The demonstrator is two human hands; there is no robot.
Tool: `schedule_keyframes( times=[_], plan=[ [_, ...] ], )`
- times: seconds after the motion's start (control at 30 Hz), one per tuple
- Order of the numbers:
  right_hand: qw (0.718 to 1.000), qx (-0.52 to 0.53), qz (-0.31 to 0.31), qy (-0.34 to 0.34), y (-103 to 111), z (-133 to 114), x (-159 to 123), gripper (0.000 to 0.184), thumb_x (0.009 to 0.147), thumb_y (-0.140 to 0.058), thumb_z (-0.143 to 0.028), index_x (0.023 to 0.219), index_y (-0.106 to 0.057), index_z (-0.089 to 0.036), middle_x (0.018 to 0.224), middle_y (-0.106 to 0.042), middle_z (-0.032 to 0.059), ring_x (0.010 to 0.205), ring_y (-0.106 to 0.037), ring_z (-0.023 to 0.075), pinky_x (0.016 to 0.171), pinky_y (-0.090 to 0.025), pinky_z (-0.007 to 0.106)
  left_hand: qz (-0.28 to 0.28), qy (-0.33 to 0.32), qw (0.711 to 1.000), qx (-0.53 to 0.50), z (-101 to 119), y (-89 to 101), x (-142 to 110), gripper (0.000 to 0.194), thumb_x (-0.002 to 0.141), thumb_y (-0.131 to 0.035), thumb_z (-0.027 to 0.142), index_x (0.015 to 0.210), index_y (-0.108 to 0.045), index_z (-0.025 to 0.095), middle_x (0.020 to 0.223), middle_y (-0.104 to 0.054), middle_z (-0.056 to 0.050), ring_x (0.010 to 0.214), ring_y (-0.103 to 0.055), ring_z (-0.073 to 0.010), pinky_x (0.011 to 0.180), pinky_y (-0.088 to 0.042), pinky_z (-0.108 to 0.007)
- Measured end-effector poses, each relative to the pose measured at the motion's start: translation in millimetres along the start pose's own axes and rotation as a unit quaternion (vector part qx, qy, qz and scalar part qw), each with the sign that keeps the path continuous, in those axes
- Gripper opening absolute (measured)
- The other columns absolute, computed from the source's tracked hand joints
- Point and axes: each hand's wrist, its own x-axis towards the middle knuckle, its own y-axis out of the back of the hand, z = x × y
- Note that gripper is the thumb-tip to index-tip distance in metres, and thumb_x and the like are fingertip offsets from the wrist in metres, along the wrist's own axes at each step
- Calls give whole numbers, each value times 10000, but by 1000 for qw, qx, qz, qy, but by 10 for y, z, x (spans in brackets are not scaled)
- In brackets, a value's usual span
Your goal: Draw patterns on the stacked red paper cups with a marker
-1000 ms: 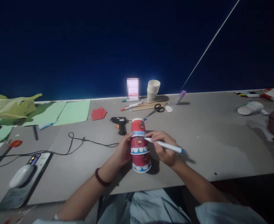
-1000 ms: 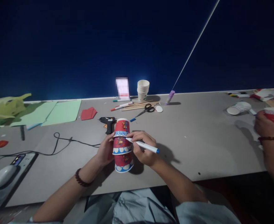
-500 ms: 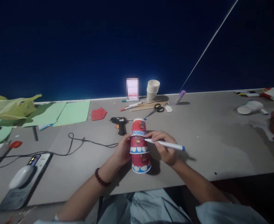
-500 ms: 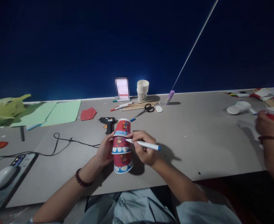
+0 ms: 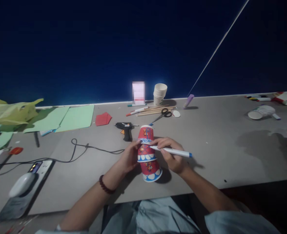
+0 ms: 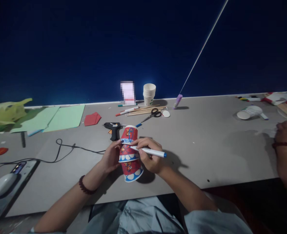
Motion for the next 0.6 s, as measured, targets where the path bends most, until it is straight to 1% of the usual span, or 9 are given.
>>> schedule_keyframes(
  times=[0.1,0.17,0.23,0.33,0.47,0.6],
  plan=[
    [1000,-3,-5,-2,0,14,-8,103,875,-569,-164,853,-652,-221,916,-772,78,903,-754,245,814,-593,412,5,-3,1000,-4,-2,-1,8,250,767,-745,323,919,-730,125,841,-768,-80,752,-702,-205,766,-527,-307],
    [1000,-3,1,-6,-4,29,-15,97,882,-571,-181,848,-652,-222,911,-766,77,923,-757,254,827,-596,425,11,-5,1000,-8,9,-20,2,278,761,-753,328,933,-726,111,862,-766,-90,779,-704,-206,779,-531,-305],
    [1000,-1,10,-13,-8,44,-21,99,890,-570,-191,845,-652,-224,881,-755,69,943,-761,263,835,-599,432,29,-12,1000,-5,19,-37,-7,329,758,-759,341,970,-721,92,873,-763,-104,773,-701,-210,784,-534,-313],
    [1000,-6,15,-20,-12,64,-30,104,892,-571,-177,863,-658,-226,883,-751,64,964,-762,261,842,-600,421,45,-23,999,-6,24,-47,-15,358,754,-763,347,994,-714,86,856,-754,-109,749,-694,-211,793,-533,-321],
    [999,-17,8,-32,-9,83,-37,97,886,-585,-168,891,-662,-226,957,-771,82,963,-760,255,843,-597,417,47,-29,998,-16,17,-29,-11,334,741,-772,340,967,-714,101,855,-741,-110,757,-688,-216,814,-527,-329],
    [999,-29,10,-35,-9,72,-24,94,883,-589,-163,888,-659,-225,962,-783,91,940,-762,246,830,-598,406,35,-20,999,-11,11,-2,-9,355,755,-766,365,998,-702,114,875,-736,-104,781,-692,-224,830,-522,-337]
  ],
)
